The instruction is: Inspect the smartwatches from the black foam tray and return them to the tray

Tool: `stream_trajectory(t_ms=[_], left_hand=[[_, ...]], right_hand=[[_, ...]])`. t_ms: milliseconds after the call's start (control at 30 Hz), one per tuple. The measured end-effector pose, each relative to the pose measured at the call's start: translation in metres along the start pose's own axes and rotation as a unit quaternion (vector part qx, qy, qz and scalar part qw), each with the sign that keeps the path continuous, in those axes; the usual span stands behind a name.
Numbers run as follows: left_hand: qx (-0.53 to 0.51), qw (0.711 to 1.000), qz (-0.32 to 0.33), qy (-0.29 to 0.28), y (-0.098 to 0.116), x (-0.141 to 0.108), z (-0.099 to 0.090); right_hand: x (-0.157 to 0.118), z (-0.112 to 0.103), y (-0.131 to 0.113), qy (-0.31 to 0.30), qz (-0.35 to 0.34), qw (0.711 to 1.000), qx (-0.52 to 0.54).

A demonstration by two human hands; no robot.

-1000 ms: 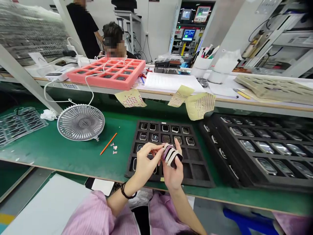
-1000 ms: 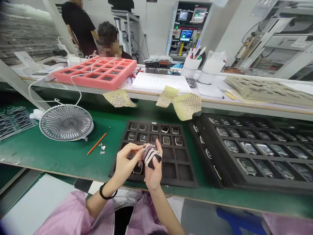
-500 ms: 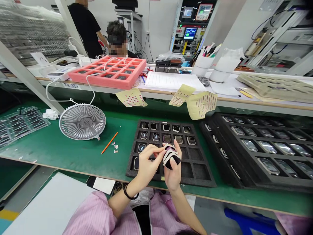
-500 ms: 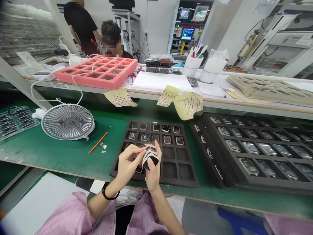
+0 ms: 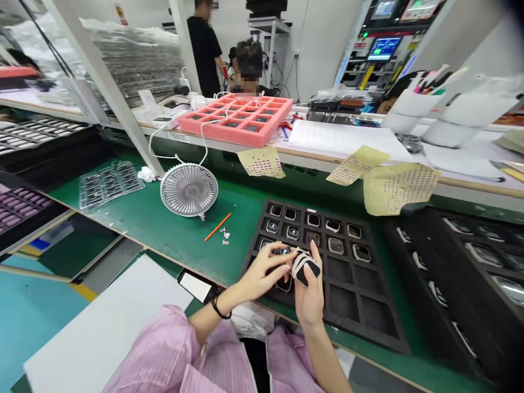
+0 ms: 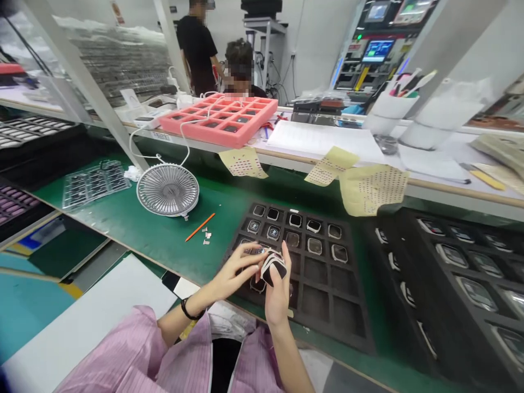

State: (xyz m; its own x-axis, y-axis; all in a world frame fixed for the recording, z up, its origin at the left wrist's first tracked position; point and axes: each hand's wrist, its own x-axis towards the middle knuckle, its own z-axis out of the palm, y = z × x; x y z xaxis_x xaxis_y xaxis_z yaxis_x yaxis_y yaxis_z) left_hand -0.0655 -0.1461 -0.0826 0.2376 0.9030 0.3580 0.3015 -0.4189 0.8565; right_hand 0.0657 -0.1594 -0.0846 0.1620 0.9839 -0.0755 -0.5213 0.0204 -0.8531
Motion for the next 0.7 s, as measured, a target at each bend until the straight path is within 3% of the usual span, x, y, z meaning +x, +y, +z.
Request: stream_trajectory(t_ms=[67,133,200,267,533,633,700], left_hand=[[0.099,0.991,-0.04,0.084,-0.017,-0.003,-0.03],[0.216,0.955,-0.118,0.167,-0.036,-0.01,-0.06],[0.307,0.918,-0.183,0.173,-0.055,-0.019,-0.084],[0.343,0.899,-0.22,0.158,-0.068,-0.027,-0.098],[0.28,0.91,-0.269,0.147,-0.082,-0.026,-0.109],[0.251,0.921,-0.269,0.127,-0.073,-0.021,-0.103],[0.203,0.944,-0.236,0.105,-0.055,-0.017,-0.089]], right_hand=[[0.0,0.001,-0.001,-0.026,-0.004,1.0,0.001],[0.001,0.001,-0.005,-0.04,-0.008,0.999,0.014],[0.002,0.001,-0.009,-0.044,0.002,0.999,0.03],[0.003,0.001,-0.012,-0.047,0.018,0.998,0.046],[0.005,0.004,-0.015,-0.077,0.043,0.991,0.099],[0.005,0.006,-0.016,-0.082,0.039,0.99,0.11],[0.005,0.008,-0.016,-0.084,0.033,0.99,0.104]])
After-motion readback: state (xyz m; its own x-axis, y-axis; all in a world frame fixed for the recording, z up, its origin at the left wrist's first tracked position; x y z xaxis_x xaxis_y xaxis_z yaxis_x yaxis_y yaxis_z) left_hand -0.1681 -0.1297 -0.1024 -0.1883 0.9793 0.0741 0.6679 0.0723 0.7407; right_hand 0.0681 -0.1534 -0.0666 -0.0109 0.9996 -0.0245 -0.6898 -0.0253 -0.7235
